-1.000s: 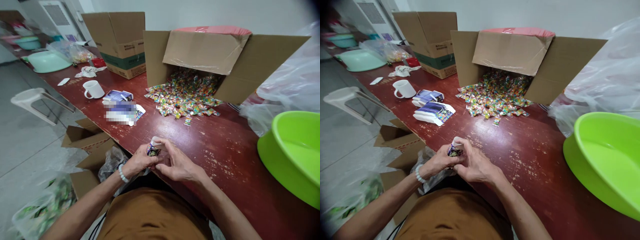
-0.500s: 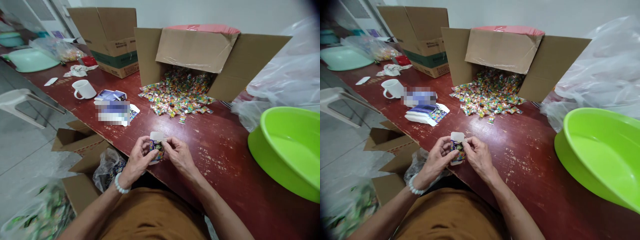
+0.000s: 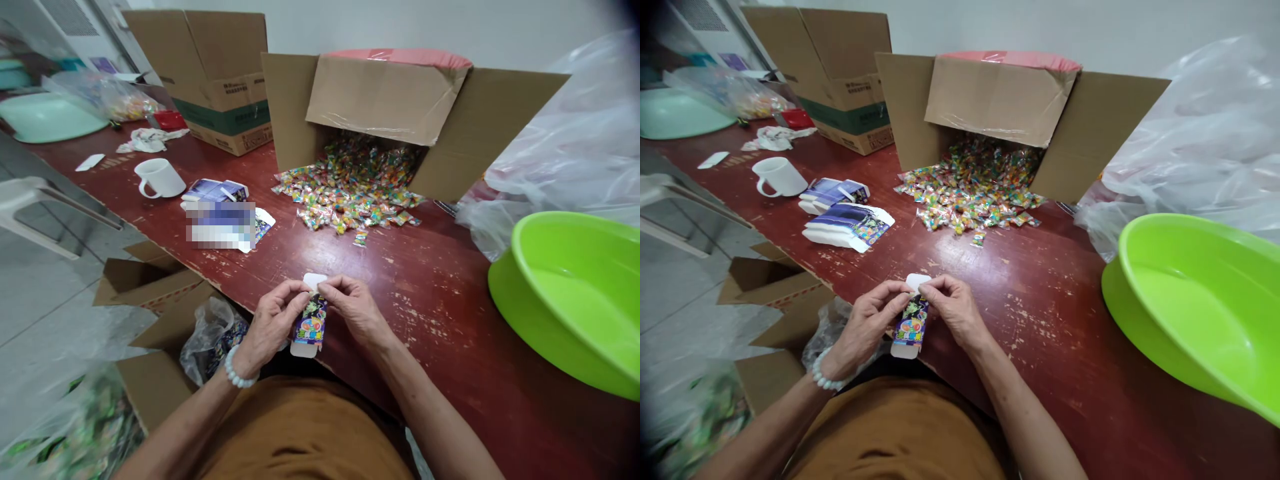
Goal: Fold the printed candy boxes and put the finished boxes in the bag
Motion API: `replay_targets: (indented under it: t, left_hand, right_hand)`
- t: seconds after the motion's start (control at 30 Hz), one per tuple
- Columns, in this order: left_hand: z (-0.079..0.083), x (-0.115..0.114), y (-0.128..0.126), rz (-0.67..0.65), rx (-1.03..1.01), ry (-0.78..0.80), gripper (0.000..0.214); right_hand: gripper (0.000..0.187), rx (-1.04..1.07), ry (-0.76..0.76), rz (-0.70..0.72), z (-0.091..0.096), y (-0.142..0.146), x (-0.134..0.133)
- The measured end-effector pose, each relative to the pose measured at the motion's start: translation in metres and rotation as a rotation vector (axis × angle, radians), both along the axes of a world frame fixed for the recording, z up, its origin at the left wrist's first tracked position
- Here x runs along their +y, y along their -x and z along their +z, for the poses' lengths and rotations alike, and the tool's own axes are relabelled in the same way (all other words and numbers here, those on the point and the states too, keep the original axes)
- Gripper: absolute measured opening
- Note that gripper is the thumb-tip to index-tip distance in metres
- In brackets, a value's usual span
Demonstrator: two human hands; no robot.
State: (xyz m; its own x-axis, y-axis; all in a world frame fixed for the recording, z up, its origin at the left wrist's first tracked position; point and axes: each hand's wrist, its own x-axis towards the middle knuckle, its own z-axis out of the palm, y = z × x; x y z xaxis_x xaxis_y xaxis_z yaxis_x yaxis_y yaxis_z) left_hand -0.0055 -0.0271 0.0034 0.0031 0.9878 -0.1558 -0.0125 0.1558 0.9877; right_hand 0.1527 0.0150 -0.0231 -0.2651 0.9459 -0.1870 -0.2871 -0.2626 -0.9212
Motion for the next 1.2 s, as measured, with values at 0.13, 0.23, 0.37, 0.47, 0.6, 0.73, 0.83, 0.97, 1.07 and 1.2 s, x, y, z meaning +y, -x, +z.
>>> replay_targets:
  t: [0.13,0.23,0.37,0.47,0.6,0.73,0.83,0.97,1.07,1.2]
  left_hand:
    - [-0.001,0.002,-0.002,0.058,-0.023,-0.011,0.03]
    - [-0.003,0.003,-0.003,0.089,-0.193,0.076,0.048]
    - [-0.007,0.001,-0.006,-0.124,-0.394,0.331,0.053]
    - [-0.011,0.001,-0.009,-0.165,-0.445,0.477,0.057]
    - [-0.012,0.004,-0.012,-0.091,-0.468,0.488,0.056]
    - [-0.013,0.006,-0.016,-0.097,-0.47,0.465,0.063]
    - [-0.016,0.005,-0.017,-0.104,-0.38,0.38,0.07]
    - [-0.02,0.006,-0.014,-0.14,-0.28,0.267,0.073]
    - [-0.021,0.007,-0.011,-0.177,-0.216,0.237,0.075]
    - [-0.023,0.008,-0.009,-0.218,-0.171,0.228,0.078]
  right_hand:
    - [0.035,-0.055,-0.131,0.002,-0.003,-0.003,0.005]
    - [0.017,-0.206,-0.304,0.017,-0.004,-0.004,0.004]
    - [0.016,-0.31,-0.387,-0.058,-0.003,-0.003,0.0]
    - [0.013,-0.387,-0.508,-0.049,-0.001,-0.004,-0.002]
    - [0.011,-0.39,-0.622,0.021,0.004,-0.009,-0.005]
    - [0.012,-0.366,-0.503,0.064,0.008,-0.011,-0.005]
    - [0.018,-0.318,-0.307,0.115,0.009,-0.011,-0.001]
    - [0.023,-0.11,-0.126,0.214,0.012,-0.011,0.004]
    - [0.022,-0.07,-0.101,0.19,0.015,-0.009,0.003]
    - [0.022,-0.144,-0.135,0.119,0.017,-0.006,-0.001]
